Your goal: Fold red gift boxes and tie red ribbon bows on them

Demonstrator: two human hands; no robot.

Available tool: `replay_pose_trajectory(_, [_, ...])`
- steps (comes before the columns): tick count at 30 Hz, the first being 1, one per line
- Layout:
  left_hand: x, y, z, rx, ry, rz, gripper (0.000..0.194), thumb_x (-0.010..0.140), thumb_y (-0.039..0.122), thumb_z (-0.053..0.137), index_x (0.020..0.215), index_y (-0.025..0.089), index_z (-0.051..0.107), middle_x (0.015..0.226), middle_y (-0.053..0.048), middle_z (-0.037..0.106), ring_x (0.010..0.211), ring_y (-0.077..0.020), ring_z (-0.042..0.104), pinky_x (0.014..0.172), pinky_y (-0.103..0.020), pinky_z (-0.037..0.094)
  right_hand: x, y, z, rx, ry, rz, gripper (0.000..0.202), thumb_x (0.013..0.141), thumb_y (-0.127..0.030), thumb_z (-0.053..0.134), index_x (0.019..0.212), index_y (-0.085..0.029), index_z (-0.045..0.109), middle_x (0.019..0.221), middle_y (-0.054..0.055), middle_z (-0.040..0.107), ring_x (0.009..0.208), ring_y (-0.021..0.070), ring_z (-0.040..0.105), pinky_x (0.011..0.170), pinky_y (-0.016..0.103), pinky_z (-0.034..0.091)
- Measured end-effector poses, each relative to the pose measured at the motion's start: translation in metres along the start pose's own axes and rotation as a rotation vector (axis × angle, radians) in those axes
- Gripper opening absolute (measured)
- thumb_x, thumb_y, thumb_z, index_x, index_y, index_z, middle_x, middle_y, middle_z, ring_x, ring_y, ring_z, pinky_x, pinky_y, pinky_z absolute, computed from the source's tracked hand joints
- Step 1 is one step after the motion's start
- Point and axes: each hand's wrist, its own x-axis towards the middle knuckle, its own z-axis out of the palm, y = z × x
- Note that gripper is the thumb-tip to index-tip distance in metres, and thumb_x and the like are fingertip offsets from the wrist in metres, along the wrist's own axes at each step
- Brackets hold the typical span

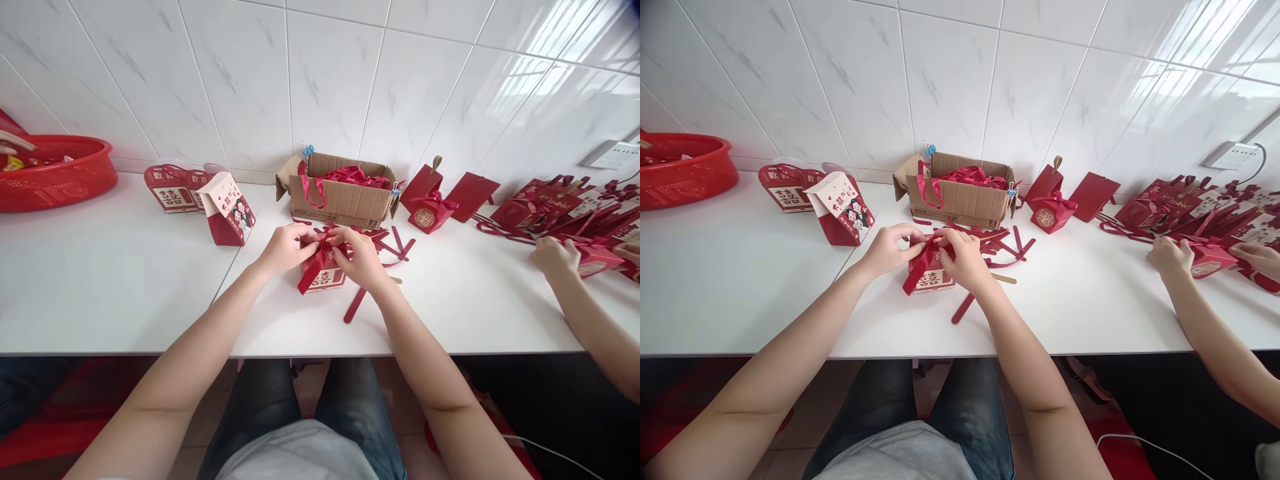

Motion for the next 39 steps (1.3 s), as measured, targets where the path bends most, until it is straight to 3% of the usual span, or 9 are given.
replay_pose_trajectory(3, [-0.001, 0.002, -0.001, -0.026, -0.010, -0.025, 0.011, 0.076, 0.026, 0.061, 0.076, 0.017, 0.066, 0.076, -0.003, 0.066, 0.070, -0.0155, 0.061, 0.069, -0.028, 0.049, 0.002, -0.010, -0.012, 0.030, -0.008, -0.020, 0.024, 0.084, -0.020, 0.052, 0.106, -0.023, 0.060, 0.088, 0.003, 0.068, 0.084, 0.0186, 0.064, 0.079, 0.034, 0.049])
replay_pose_trajectory(7, [-0.002, 0.001, -0.001, -0.044, -0.021, -0.037, 0.013, 0.077, 0.028, 0.061, 0.077, 0.017, 0.066, 0.079, -0.004, 0.067, 0.071, -0.0157, 0.062, 0.071, -0.029, 0.050, 0.004, -0.022, -0.041, 0.119, -0.182, 0.099, 0.025, 0.091, -0.040, 0.049, 0.101, -0.022, 0.065, 0.072, 0.000, 0.065, 0.058, 0.0128, 0.058, 0.055, 0.025, 0.045])
replay_pose_trajectory(10, [-0.002, 0.000, -0.001, -0.044, -0.015, -0.020, 0.011, 0.076, 0.027, 0.061, 0.076, 0.017, 0.065, 0.078, -0.003, 0.066, 0.072, -0.0161, 0.062, 0.070, -0.029, 0.049, 0.013, -0.012, -0.051, -0.033, -0.065, 0.134, 0.031, 0.092, -0.041, 0.046, 0.093, -0.021, 0.068, 0.075, 0.003, 0.067, 0.061, 0.0141, 0.059, 0.059, 0.028, 0.047])
replay_pose_trajectory(12, [-0.002, -0.001, -0.001, -0.028, -0.020, 0.004, 0.009, 0.076, 0.025, 0.060, 0.076, 0.017, 0.063, 0.077, -0.003, 0.066, 0.072, -0.0163, 0.062, 0.071, -0.029, 0.049, 0.019, 0.001, -0.045, -0.054, -0.029, 0.089, 0.029, 0.090, -0.037, 0.050, 0.107, -0.021, 0.067, 0.097, 0.007, 0.069, 0.079, 0.0176, 0.064, 0.071, 0.031, 0.052])
replay_pose_trajectory(15, [-0.001, -0.001, -0.001, 0.010, -0.023, 0.042, 0.008, 0.077, 0.024, 0.058, 0.075, 0.018, 0.062, 0.077, -0.003, 0.065, 0.073, -0.0166, 0.062, 0.072, -0.030, 0.050, 0.024, 0.015, -0.028, 0.108, -0.143, -0.027, 0.038, 0.090, -0.032, 0.051, 0.127, -0.025, 0.056, 0.123, 0.008, 0.063, 0.107, 0.0206, 0.062, 0.087, 0.035, 0.052])
replay_pose_trajectory(18, [-0.001, -0.003, -0.001, 0.040, -0.008, 0.069, 0.007, 0.077, 0.023, 0.057, 0.075, 0.018, 0.061, 0.078, -0.003, 0.064, 0.075, -0.0172, 0.062, 0.074, -0.030, 0.050, 0.023, 0.017, -0.013, 0.188, -0.148, -0.109, 0.033, 0.091, -0.028, 0.051, 0.122, -0.024, 0.060, 0.116, 0.007, 0.067, 0.103, 0.0190, 0.064, 0.086, 0.034, 0.053])
replay_pose_trajectory(23, [-0.002, -0.003, 0.002, 0.021, 0.019, 0.064, 0.007, 0.077, 0.022, 0.058, 0.075, 0.017, 0.061, 0.078, -0.002, 0.066, 0.072, -0.0157, 0.062, 0.071, -0.028, 0.050, 0.022, 0.014, -0.007, 0.090, -0.091, -0.250, 0.024, 0.092, -0.022, 0.050, 0.103, -0.023, 0.071, 0.092, 0.006, 0.066, 0.084, 0.0165, 0.064, 0.075, 0.031, 0.055])
replay_pose_trajectory(30, [-0.005, -0.002, 0.005, -0.042, 0.021, 0.003, 0.006, 0.077, 0.021, 0.059, 0.073, 0.017, 0.061, 0.082, -0.002, 0.071, 0.082, -0.0173, 0.066, 0.080, -0.029, 0.050, 0.008, 0.026, -0.003, 0.090, -0.043, -0.303, 0.034, 0.092, -0.013, 0.047, 0.111, -0.029, 0.070, 0.097, 0.006, 0.061, 0.091, 0.0165, 0.061, 0.076, 0.033, 0.055])
replay_pose_trajectory(39, [-0.004, 0.000, 0.005, -0.139, 0.082, -0.056, 0.007, 0.073, 0.022, 0.064, 0.071, 0.017, 0.060, 0.073, -0.001, 0.067, 0.069, -0.0139, 0.062, 0.070, -0.026, 0.051, 0.000, 0.031, -0.003, 0.159, -0.050, -0.336, 0.040, 0.091, -0.009, 0.043, 0.113, -0.030, 0.069, 0.099, 0.007, 0.057, 0.093, 0.0170, 0.060, 0.077, 0.034, 0.056])
